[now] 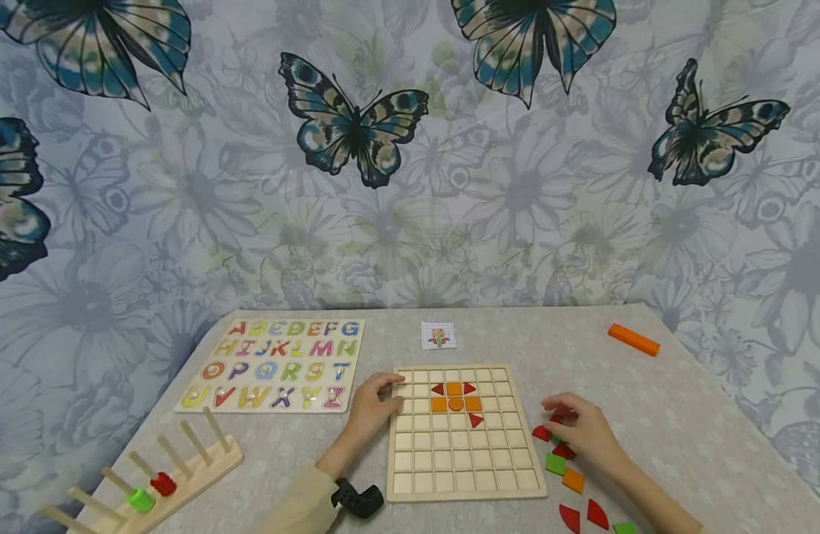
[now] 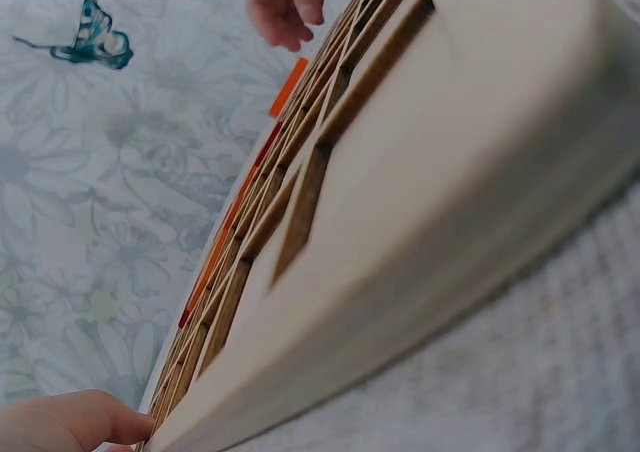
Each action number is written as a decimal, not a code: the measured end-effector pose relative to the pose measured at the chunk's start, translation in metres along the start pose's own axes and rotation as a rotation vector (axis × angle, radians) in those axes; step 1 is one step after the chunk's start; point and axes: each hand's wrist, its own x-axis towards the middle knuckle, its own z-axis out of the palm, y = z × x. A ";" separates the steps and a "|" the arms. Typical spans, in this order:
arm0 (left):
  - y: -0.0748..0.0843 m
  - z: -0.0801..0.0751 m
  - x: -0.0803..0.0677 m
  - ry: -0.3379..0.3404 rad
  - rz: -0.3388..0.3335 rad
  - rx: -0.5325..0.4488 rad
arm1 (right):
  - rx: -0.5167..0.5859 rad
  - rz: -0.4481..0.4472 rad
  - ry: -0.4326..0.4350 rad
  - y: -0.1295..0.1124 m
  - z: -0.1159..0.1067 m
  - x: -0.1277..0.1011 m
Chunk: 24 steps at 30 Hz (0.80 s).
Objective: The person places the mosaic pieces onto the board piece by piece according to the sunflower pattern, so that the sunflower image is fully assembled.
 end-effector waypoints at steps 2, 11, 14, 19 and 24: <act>-0.001 0.000 -0.001 -0.001 -0.001 -0.004 | -0.019 0.046 0.009 0.004 -0.004 -0.003; -0.002 0.001 -0.002 -0.003 0.003 -0.012 | -0.119 0.081 0.004 0.011 -0.002 -0.004; -0.002 0.001 -0.002 -0.002 0.002 0.000 | -0.126 0.062 0.005 0.010 0.002 0.000; 0.000 0.000 0.000 -0.007 0.001 0.006 | -0.109 0.038 0.034 0.010 0.006 0.006; 0.002 0.000 0.000 -0.003 0.007 0.005 | -0.098 0.002 0.058 0.011 0.009 0.010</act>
